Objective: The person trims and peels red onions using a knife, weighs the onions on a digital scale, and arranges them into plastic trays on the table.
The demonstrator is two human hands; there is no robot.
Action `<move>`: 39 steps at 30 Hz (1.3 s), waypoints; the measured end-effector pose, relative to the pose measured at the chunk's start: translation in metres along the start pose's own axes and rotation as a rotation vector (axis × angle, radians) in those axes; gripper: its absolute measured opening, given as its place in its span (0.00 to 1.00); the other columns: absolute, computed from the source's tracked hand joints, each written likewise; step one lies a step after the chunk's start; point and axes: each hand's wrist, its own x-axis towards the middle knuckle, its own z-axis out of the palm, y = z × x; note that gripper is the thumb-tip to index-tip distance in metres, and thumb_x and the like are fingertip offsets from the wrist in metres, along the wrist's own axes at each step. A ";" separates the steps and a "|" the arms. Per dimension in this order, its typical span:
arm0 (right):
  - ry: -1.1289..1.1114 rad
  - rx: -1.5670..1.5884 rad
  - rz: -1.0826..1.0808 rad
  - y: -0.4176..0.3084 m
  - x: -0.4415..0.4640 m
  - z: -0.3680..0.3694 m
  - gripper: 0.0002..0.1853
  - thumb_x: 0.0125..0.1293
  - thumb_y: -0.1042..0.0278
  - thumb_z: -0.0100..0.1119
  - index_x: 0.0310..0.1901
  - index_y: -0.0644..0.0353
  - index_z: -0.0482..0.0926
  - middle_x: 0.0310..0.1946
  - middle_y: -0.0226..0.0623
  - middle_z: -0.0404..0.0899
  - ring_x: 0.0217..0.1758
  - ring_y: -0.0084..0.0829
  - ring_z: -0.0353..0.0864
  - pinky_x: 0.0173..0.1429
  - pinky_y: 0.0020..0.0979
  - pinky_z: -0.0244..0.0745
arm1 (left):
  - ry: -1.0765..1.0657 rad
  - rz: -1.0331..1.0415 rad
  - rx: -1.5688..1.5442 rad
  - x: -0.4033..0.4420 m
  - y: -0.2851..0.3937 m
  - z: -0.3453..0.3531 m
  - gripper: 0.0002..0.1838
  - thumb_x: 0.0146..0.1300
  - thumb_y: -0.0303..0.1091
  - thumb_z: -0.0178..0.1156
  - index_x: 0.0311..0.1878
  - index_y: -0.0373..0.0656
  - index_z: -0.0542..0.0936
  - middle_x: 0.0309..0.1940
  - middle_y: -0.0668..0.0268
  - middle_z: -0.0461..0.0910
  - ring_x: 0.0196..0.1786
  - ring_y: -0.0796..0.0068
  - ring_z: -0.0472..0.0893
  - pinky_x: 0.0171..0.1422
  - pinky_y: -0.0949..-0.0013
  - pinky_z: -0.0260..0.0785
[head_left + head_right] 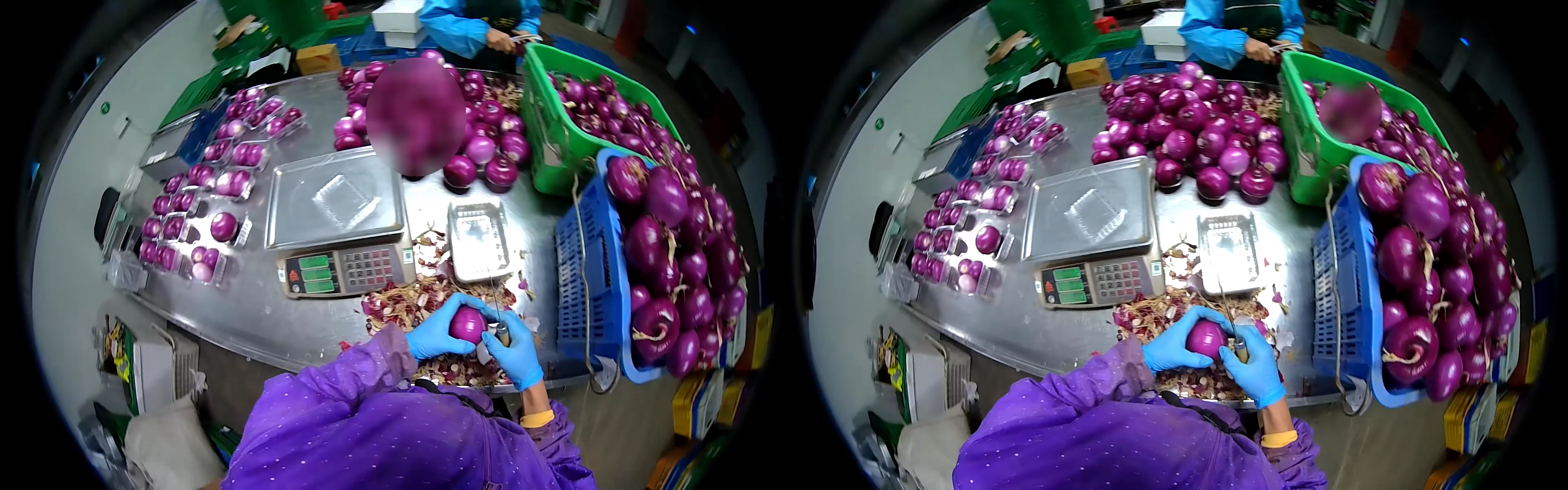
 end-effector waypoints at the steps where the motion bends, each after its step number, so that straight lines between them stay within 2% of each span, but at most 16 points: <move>1: 0.017 -0.094 -0.059 0.001 0.001 0.002 0.13 0.59 0.75 0.60 0.47 0.65 0.77 0.40 0.37 0.78 0.40 0.25 0.77 0.45 0.27 0.73 | 0.003 -0.024 0.018 0.001 0.003 0.000 0.35 0.45 0.27 0.69 0.58 0.42 0.64 0.56 0.59 0.70 0.61 0.67 0.70 0.67 0.64 0.64; 5: 0.136 -0.055 0.117 0.038 0.013 0.013 0.09 0.61 0.76 0.59 0.43 0.63 0.78 0.30 0.33 0.77 0.30 0.23 0.76 0.36 0.26 0.74 | 0.022 0.020 0.127 0.000 -0.003 -0.002 0.35 0.43 0.28 0.69 0.58 0.44 0.66 0.55 0.62 0.69 0.59 0.69 0.70 0.65 0.65 0.64; 7: 0.193 0.304 0.325 0.039 0.017 0.015 0.07 0.65 0.75 0.57 0.44 0.62 0.76 0.29 0.30 0.78 0.18 0.15 0.69 0.19 0.19 0.64 | 0.034 0.041 0.041 -0.005 0.005 -0.004 0.36 0.44 0.28 0.70 0.58 0.46 0.66 0.55 0.62 0.68 0.60 0.69 0.69 0.65 0.64 0.64; 11: 0.155 0.266 0.350 0.077 -0.013 0.005 0.17 0.63 0.79 0.53 0.55 0.62 0.74 0.41 0.33 0.80 0.23 0.14 0.71 0.24 0.17 0.66 | 0.350 0.181 0.226 -0.019 0.061 -0.053 0.35 0.42 0.30 0.72 0.57 0.47 0.69 0.52 0.62 0.70 0.56 0.66 0.73 0.62 0.62 0.67; 12: 0.127 0.202 0.372 0.064 -0.025 0.002 0.22 0.61 0.82 0.52 0.58 0.62 0.73 0.48 0.34 0.79 0.32 0.20 0.77 0.36 0.20 0.73 | 0.516 0.189 0.349 -0.022 0.087 -0.070 0.35 0.41 0.30 0.71 0.56 0.46 0.70 0.51 0.61 0.70 0.54 0.67 0.73 0.60 0.64 0.69; 13: 0.255 -0.111 0.114 0.082 -0.039 0.006 0.23 0.58 0.82 0.54 0.57 0.62 0.74 0.47 0.35 0.80 0.43 0.28 0.80 0.49 0.27 0.75 | 0.534 0.284 0.466 0.000 0.107 -0.090 0.35 0.41 0.29 0.70 0.56 0.45 0.70 0.50 0.62 0.70 0.52 0.69 0.73 0.58 0.66 0.70; 14: 0.245 -0.076 0.157 0.093 -0.051 0.006 0.20 0.57 0.79 0.57 0.53 0.63 0.77 0.45 0.37 0.81 0.50 0.33 0.79 0.59 0.32 0.71 | 0.646 0.292 0.519 0.001 0.128 -0.104 0.31 0.43 0.29 0.70 0.55 0.45 0.71 0.48 0.62 0.71 0.48 0.68 0.75 0.55 0.66 0.71; 16: 0.225 -0.005 0.335 0.077 -0.057 0.012 0.09 0.60 0.69 0.61 0.41 0.63 0.82 0.38 0.36 0.83 0.42 0.28 0.80 0.50 0.30 0.75 | 0.798 0.383 0.913 0.014 0.126 -0.168 0.31 0.42 0.31 0.68 0.54 0.43 0.71 0.48 0.59 0.72 0.49 0.64 0.75 0.57 0.63 0.70; 18: 0.196 -0.125 0.247 0.080 -0.061 0.018 0.13 0.60 0.59 0.63 0.36 0.62 0.79 0.31 0.44 0.79 0.34 0.36 0.79 0.41 0.36 0.74 | 0.766 0.294 0.952 0.011 0.109 -0.239 0.33 0.37 0.31 0.68 0.52 0.42 0.72 0.46 0.58 0.73 0.50 0.60 0.75 0.56 0.63 0.69; 23: 0.142 -0.049 0.300 0.083 -0.070 0.019 0.16 0.63 0.54 0.61 0.39 0.62 0.79 0.32 0.46 0.80 0.34 0.39 0.80 0.44 0.37 0.74 | 0.728 -0.116 1.308 0.014 0.087 -0.282 0.34 0.34 0.32 0.70 0.51 0.42 0.71 0.46 0.53 0.72 0.50 0.53 0.75 0.58 0.59 0.69; 26: 0.165 -0.004 0.407 0.084 -0.079 0.010 0.16 0.63 0.55 0.62 0.41 0.61 0.80 0.33 0.42 0.82 0.37 0.31 0.81 0.45 0.32 0.74 | 0.624 -0.177 1.466 0.018 0.084 -0.288 0.33 0.36 0.32 0.70 0.51 0.42 0.71 0.47 0.54 0.72 0.51 0.54 0.74 0.58 0.59 0.68; 29: 0.188 0.000 0.416 0.088 -0.086 0.009 0.16 0.63 0.56 0.62 0.41 0.60 0.82 0.35 0.39 0.83 0.39 0.26 0.81 0.46 0.29 0.74 | 0.684 0.009 1.532 0.042 0.101 -0.282 0.32 0.38 0.31 0.70 0.52 0.41 0.72 0.46 0.54 0.73 0.52 0.54 0.75 0.60 0.60 0.68; 31: 0.206 0.031 0.412 0.092 -0.089 0.011 0.16 0.62 0.56 0.62 0.41 0.61 0.82 0.36 0.39 0.83 0.39 0.27 0.81 0.47 0.29 0.74 | 0.576 0.405 1.306 0.081 0.145 -0.222 0.29 0.45 0.29 0.68 0.55 0.40 0.73 0.49 0.56 0.75 0.55 0.59 0.75 0.62 0.63 0.67; 33: 0.168 0.026 0.391 0.097 -0.091 0.014 0.16 0.64 0.54 0.60 0.42 0.60 0.81 0.36 0.41 0.82 0.40 0.30 0.81 0.48 0.30 0.73 | 0.356 0.489 0.779 0.131 0.180 -0.139 0.28 0.51 0.27 0.66 0.58 0.39 0.72 0.53 0.59 0.76 0.58 0.65 0.75 0.65 0.65 0.65; 35: 0.127 -0.056 0.379 0.097 -0.087 0.012 0.17 0.64 0.53 0.59 0.42 0.59 0.81 0.36 0.42 0.82 0.41 0.32 0.81 0.48 0.31 0.73 | 0.088 0.562 0.789 0.165 0.209 -0.048 0.27 0.54 0.27 0.65 0.59 0.37 0.71 0.55 0.61 0.75 0.59 0.70 0.74 0.65 0.65 0.64; 39: 0.145 -0.003 0.313 0.081 -0.089 -0.001 0.15 0.64 0.55 0.60 0.42 0.59 0.80 0.37 0.40 0.82 0.42 0.31 0.81 0.51 0.31 0.72 | -0.320 0.837 0.884 0.230 0.229 0.093 0.32 0.54 0.31 0.67 0.63 0.39 0.69 0.57 0.58 0.73 0.62 0.63 0.73 0.68 0.62 0.61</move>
